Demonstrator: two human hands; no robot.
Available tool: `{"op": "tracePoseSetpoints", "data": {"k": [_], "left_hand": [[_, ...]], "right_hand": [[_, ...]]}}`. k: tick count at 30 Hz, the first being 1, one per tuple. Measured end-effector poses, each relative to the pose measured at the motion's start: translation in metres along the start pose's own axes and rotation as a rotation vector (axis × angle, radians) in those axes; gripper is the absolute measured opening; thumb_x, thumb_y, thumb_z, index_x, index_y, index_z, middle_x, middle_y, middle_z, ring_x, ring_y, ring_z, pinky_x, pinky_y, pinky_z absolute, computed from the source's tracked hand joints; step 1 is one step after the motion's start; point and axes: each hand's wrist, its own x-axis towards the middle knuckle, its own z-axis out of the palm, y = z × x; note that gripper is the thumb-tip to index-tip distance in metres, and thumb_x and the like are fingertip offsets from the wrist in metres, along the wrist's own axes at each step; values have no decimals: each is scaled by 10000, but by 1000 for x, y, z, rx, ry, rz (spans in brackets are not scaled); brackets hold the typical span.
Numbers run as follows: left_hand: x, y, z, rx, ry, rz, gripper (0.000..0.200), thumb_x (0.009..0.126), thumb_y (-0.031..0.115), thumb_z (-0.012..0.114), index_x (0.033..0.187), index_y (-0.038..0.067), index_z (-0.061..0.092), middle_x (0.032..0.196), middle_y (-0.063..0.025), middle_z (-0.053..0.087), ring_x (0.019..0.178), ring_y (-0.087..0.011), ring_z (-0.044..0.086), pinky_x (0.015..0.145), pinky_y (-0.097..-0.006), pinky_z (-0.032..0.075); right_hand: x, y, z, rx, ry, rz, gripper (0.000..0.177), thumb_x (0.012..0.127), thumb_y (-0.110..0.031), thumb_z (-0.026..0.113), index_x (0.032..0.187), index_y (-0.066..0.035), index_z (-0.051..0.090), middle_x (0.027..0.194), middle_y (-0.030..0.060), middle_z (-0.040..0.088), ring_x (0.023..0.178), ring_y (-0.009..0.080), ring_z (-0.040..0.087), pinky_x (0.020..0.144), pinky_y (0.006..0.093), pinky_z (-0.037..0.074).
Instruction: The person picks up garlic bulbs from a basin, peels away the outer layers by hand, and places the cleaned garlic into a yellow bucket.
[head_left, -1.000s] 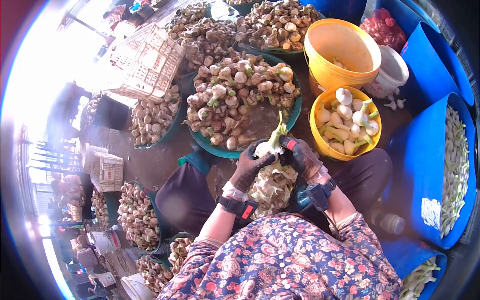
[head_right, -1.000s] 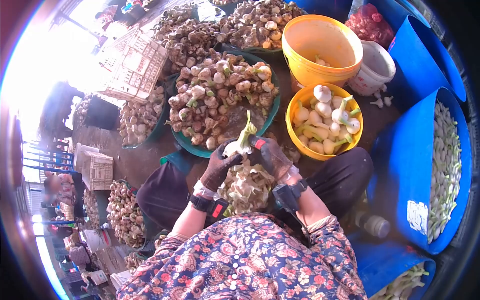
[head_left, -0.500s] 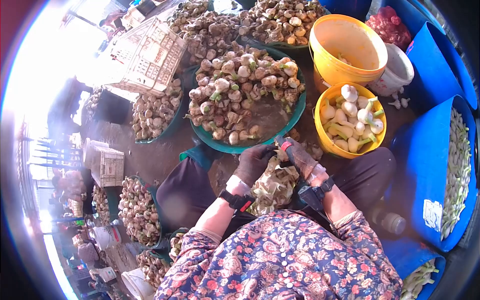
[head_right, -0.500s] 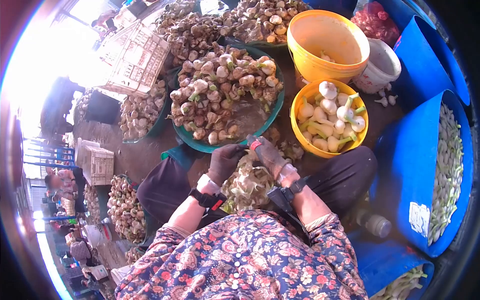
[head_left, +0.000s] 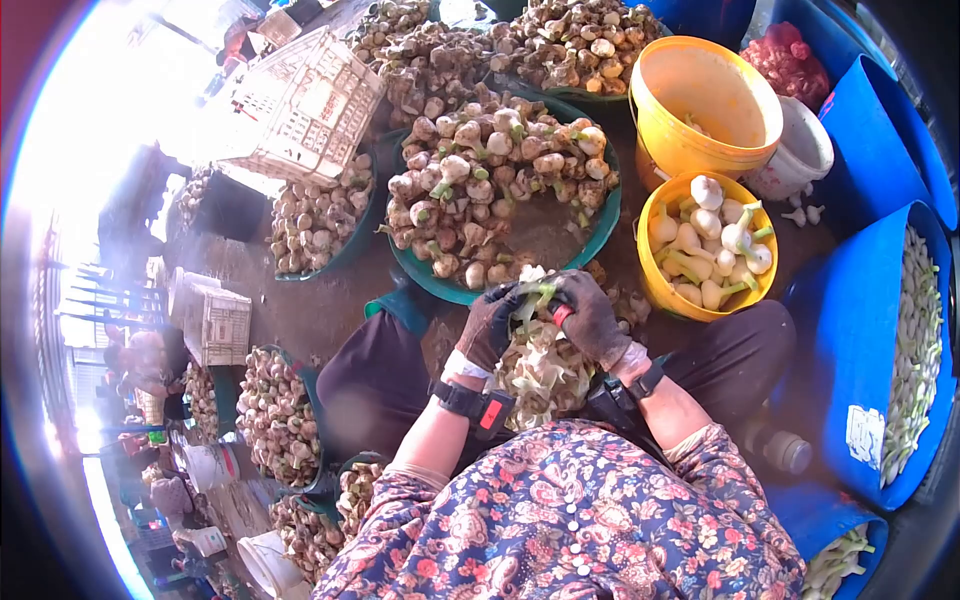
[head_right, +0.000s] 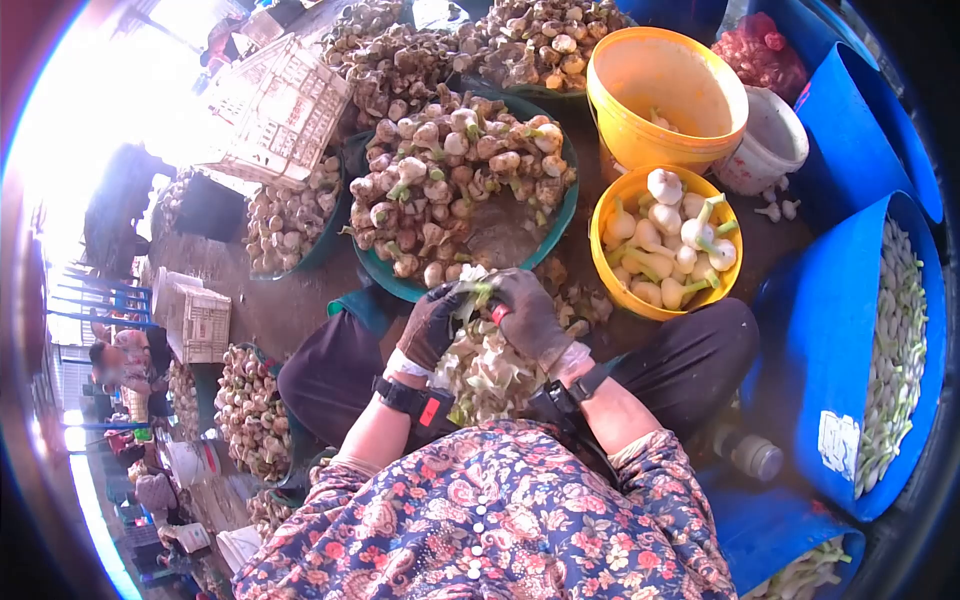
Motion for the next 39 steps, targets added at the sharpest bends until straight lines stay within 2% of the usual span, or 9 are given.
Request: {"op": "tracePoseSetpoints", "data": {"k": [3, 4, 11, 14, 21, 25, 30, 33, 39], "left_hand": [[-6, 9, 11, -276, 39, -77, 270, 895, 211, 602, 1038, -16, 630, 937, -33, 643, 847, -83, 566, 737, -227, 467], [-8, 9, 7, 23, -33, 78, 279, 881, 225, 626, 1030, -11, 627, 924, -28, 640, 840, -85, 564, 729, -221, 466], [-3, 23, 18, 22, 167, -18, 469, 823, 283, 698, 1126, -45, 554, 961, -94, 630, 894, -113, 571, 778, -236, 467], [13, 12, 17, 193, 134, -140, 332, 848, 238, 670, 1085, 14, 609, 809, -2, 607, 649, -63, 517, 543, -204, 420], [15, -20, -10, 596, 491, -189, 232, 821, 256, 676, 875, 31, 671, 748, -86, 674, 632, -184, 603, 632, -299, 477], [-8, -28, -27, 1051, -91, -93, 424, 790, 349, 689, 1075, 43, 623, 883, -153, 675, 872, -302, 644, 766, -381, 492], [-1, 26, 21, 245, 131, 272, 429, 759, 91, 743, 1149, 22, 578, 1003, -23, 635, 858, -111, 583, 755, -237, 483], [8, 38, 26, 745, -48, 552, 427, 769, -1, 699, 1178, 45, 584, 1075, -32, 626, 924, -117, 590, 796, -246, 485], [1, 9, 23, 448, -110, 319, 257, 762, -7, 635, 1009, 64, 626, 879, -113, 639, 794, -217, 624, 698, -312, 497]], "right_hand": [[-4, 30, 11, 821, 164, 668, 215, 809, -49, 562, 1019, -24, 602, 944, 62, 631, 843, 181, 593, 767, 303, 486], [-1, 30, 4, 876, 301, 791, 203, 833, -53, 541, 1020, -4, 600, 889, 30, 630, 777, 126, 580, 706, 264, 487], [1, 33, 1, 475, 3, 319, 253, 797, -10, 567, 1049, -1, 589, 987, 110, 600, 898, 225, 584, 831, 312, 452], [4, 10, -5, 394, -46, 109, 265, 768, -1, 586, 1032, -17, 593, 969, 119, 589, 912, 267, 576, 834, 333, 450], [6, -3, -18, 602, 53, 311, 174, 815, 3, 548, 979, -11, 603, 977, 81, 623, 895, 149, 576, 801, 286, 450], [8, 8, -24, 636, 90, 319, 198, 806, -15, 569, 999, -12, 610, 951, 86, 620, 883, 169, 580, 798, 294, 453], [6, 9, -20, 332, 89, 215, 171, 788, -66, 614, 950, -11, 627, 925, 139, 597, 880, 306, 577, 797, 358, 461], [5, 10, -16, 234, 115, 155, 158, 781, -72, 624, 923, -2, 620, 912, 153, 595, 874, 324, 581, 781, 372, 466], [5, 16, -21, 483, 50, 332, 171, 796, -33, 594, 962, -3, 626, 905, 110, 634, 835, 223, 598, 794, 307, 470]]}}
